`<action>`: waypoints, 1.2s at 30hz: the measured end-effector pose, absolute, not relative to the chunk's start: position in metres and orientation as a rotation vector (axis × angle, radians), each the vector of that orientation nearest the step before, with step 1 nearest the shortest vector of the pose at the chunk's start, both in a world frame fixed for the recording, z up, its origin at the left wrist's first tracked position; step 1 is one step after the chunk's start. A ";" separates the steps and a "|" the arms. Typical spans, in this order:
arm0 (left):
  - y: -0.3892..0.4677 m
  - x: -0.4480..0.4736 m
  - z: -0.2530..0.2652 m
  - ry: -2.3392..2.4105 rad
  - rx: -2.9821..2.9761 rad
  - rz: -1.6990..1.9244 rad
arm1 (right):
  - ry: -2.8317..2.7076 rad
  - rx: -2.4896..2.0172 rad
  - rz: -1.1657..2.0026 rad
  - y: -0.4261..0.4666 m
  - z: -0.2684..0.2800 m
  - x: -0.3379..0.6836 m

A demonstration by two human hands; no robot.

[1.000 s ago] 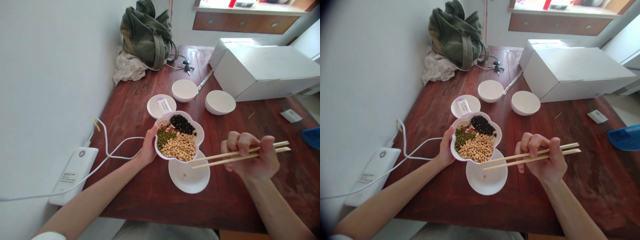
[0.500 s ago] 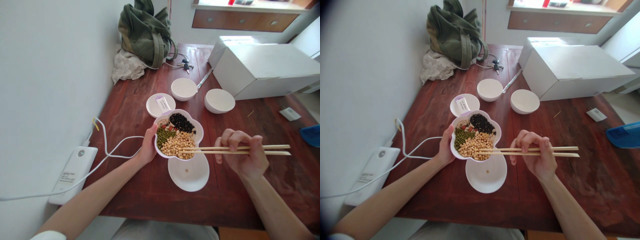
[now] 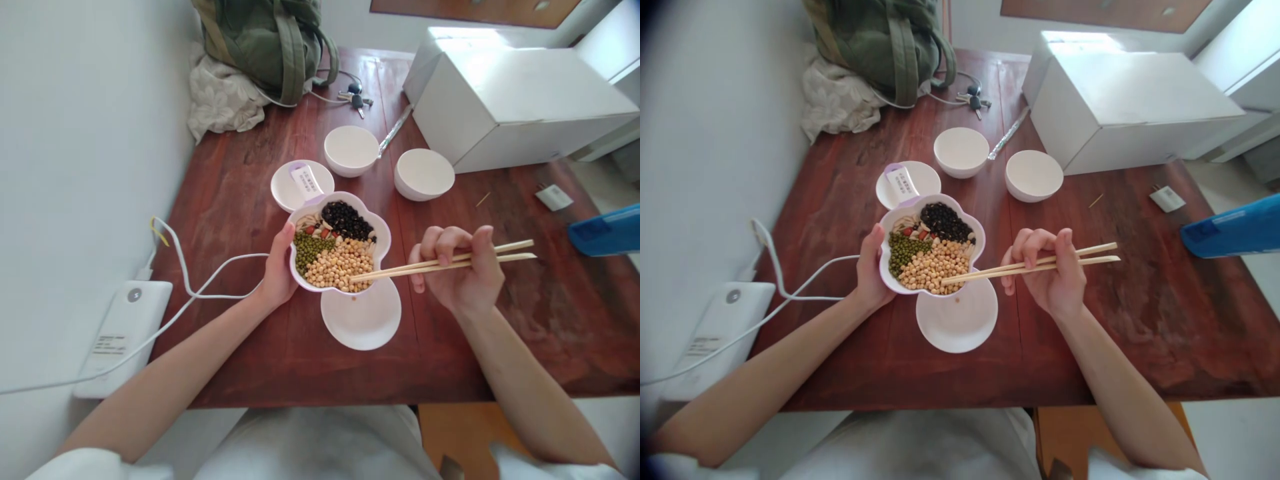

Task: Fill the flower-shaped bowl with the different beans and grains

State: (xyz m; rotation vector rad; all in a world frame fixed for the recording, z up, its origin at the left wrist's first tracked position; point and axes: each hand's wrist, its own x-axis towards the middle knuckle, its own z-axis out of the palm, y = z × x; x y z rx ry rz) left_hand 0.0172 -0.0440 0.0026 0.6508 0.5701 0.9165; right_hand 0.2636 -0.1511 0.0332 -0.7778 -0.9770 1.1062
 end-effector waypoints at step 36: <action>-0.046 0.020 0.006 0.538 0.632 0.930 | -1.086 -0.891 0.843 -0.150 0.024 0.264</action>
